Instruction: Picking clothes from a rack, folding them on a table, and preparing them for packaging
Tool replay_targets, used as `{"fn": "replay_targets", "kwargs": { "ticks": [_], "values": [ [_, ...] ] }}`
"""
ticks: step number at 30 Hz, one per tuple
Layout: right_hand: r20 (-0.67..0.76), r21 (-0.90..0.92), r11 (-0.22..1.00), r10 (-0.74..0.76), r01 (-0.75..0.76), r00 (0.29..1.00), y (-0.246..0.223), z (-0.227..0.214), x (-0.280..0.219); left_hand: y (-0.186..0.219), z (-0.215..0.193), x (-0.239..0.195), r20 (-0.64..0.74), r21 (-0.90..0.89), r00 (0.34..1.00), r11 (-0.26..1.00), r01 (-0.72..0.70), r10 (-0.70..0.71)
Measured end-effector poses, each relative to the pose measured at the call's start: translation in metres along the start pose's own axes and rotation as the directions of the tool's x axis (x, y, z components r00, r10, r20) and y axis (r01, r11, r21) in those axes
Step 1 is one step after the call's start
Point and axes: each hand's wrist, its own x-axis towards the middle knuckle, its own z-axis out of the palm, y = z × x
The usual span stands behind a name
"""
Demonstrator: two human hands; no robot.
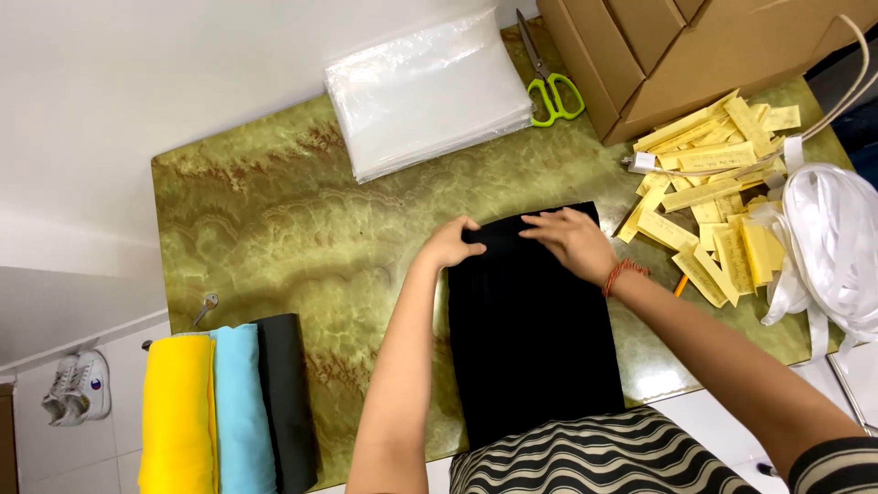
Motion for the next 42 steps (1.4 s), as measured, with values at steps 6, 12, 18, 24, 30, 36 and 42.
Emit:
{"fn": "replay_targets", "kwargs": {
  "ticks": [6, 12, 18, 24, 30, 36, 42],
  "values": [
    [0.439, -0.098, 0.923, 0.377, -0.373, 0.816, 0.041, -0.006, 0.039, -0.009, 0.025, 0.032, 0.095, 0.327, 0.981, 0.936, 0.128, -0.168],
    [0.425, -0.277, 0.917, 0.385, -0.287, 0.82, 0.017, 0.0, 0.028, 0.015, 0.023, -0.004, 0.019, 0.47, 0.997, 0.881, 0.052, -0.069],
    [0.114, -0.408, 0.891, 0.264, -0.198, 0.958, -0.016, 0.021, -0.024, 0.014, 0.045, -0.048, -0.234, 0.62, 0.917, 0.776, -0.114, 0.322],
    [-0.053, -0.352, 0.922, 0.15, -0.159, 0.987, -0.064, 0.017, -0.086, -0.021, 0.108, -0.079, -0.458, 0.808, 0.564, 0.586, -0.058, 0.687],
    [-0.112, -0.317, 0.931, 0.151, -0.179, 0.982, -0.079, 0.02, -0.109, -0.032, 0.127, -0.118, -0.448, 0.83, 0.545, 0.556, -0.041, 0.709],
    [0.129, -0.085, 0.971, 0.235, -0.226, 0.963, -0.008, 0.016, -0.065, -0.034, 0.13, -0.124, -0.351, 0.858, 0.639, 0.509, -0.073, 0.685],
    [0.458, -0.266, 0.91, 0.409, -0.317, 0.789, 0.001, 0.014, -0.019, -0.011, 0.106, -0.128, -0.283, 0.615, 0.733, 0.703, -0.356, 0.619]
  ]
}}
